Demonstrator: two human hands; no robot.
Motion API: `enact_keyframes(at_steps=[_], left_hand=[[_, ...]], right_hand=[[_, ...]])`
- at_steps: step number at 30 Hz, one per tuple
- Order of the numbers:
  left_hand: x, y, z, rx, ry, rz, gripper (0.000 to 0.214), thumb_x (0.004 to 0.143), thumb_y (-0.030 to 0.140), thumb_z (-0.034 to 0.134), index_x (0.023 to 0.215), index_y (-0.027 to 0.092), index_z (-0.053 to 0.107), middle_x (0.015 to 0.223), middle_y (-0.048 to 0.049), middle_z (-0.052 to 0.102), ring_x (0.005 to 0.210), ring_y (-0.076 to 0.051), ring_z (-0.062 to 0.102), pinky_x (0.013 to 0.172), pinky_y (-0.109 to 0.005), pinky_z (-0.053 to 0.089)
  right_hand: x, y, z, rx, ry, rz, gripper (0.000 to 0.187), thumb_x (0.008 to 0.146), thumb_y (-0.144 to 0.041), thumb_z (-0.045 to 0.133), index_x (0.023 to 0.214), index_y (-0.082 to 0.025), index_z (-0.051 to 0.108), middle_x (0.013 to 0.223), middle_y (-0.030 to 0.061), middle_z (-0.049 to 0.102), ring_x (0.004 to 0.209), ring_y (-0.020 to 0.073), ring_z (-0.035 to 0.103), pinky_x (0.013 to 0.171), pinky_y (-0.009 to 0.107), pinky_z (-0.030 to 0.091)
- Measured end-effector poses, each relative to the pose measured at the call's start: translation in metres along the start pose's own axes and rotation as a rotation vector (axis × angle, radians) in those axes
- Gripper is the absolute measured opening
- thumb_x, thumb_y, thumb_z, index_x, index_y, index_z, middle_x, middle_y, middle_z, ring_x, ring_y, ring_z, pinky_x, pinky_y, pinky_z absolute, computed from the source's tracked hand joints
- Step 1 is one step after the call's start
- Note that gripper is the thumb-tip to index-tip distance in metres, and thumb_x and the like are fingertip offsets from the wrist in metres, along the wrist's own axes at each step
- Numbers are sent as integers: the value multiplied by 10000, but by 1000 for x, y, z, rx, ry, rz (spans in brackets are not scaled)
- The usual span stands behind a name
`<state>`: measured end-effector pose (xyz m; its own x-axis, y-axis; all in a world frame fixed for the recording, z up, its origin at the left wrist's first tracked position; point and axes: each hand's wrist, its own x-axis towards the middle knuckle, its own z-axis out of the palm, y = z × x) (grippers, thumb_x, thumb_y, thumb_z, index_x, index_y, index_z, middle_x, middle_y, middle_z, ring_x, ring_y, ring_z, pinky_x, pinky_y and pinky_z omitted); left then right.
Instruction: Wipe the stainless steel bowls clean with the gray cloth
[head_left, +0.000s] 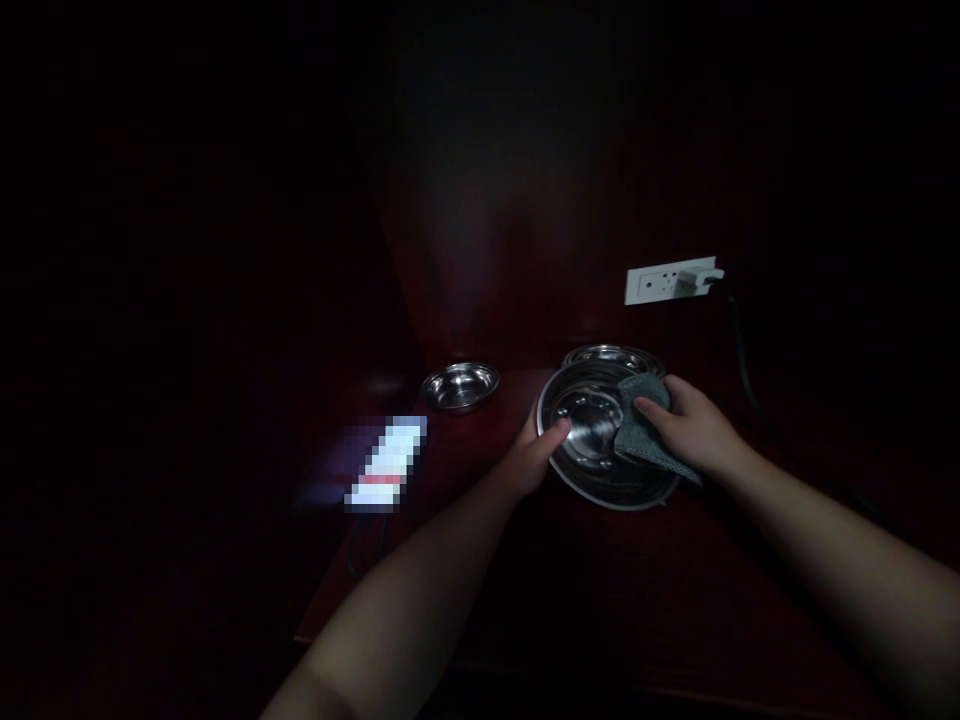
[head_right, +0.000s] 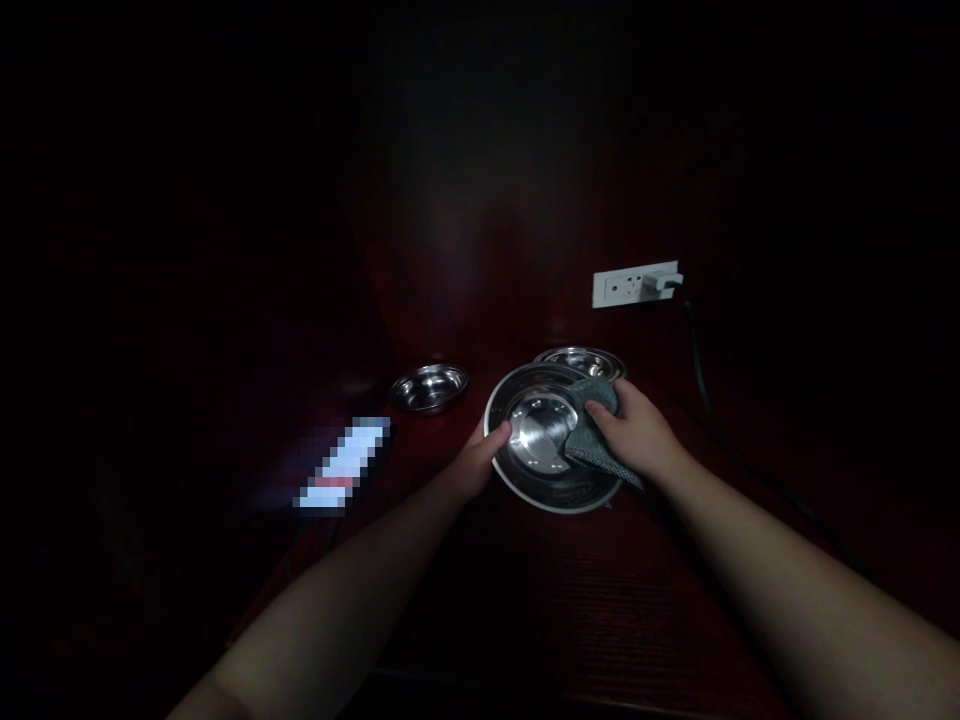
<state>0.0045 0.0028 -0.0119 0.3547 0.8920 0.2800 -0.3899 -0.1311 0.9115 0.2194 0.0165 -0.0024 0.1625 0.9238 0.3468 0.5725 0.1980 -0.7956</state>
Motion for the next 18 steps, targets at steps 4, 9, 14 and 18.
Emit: enact_keyframes(at_steps=[4, 9, 14, 18], left_hand=[[-1, -1, -1, 17, -24, 46, 719, 706, 496, 684, 1326, 219, 447, 1354, -109, 510, 1276, -301, 432, 1063, -428, 309], [-1, -3, -3, -4, -39, 88, 738, 706, 471, 696, 1347, 230, 421, 1348, -107, 515, 1279, -299, 429, 1069, -432, 298], [0, -4, -3, -3, 5, 37, 748, 672, 512, 710, 1308, 206, 461, 1344, -120, 519, 1267, -308, 443, 1057, -424, 318], [1, -4, -4, -11, 5, 51, 731, 681, 498, 707, 1306, 213, 458, 1326, -113, 532, 1261, -301, 448, 1054, -424, 319]], right_hand=[[0, 0, 1, 53, -9, 39, 172, 780, -372, 553, 868, -225, 533, 776, 40, 643, 661, 204, 612, 558, 323, 490], [-1, -3, 1, 95, -11, 76, 157, 780, -366, 558, 855, -232, 526, 755, 27, 639, 630, 196, 605, 536, 314, 480], [-1, -4, 1, 56, -10, 76, 176, 781, -374, 558, 864, -221, 536, 764, 36, 651, 636, 203, 615, 551, 323, 484], [-1, -3, 2, 71, -19, 75, 185, 789, -379, 551, 884, -220, 542, 786, 38, 655, 654, 206, 622, 568, 332, 494]])
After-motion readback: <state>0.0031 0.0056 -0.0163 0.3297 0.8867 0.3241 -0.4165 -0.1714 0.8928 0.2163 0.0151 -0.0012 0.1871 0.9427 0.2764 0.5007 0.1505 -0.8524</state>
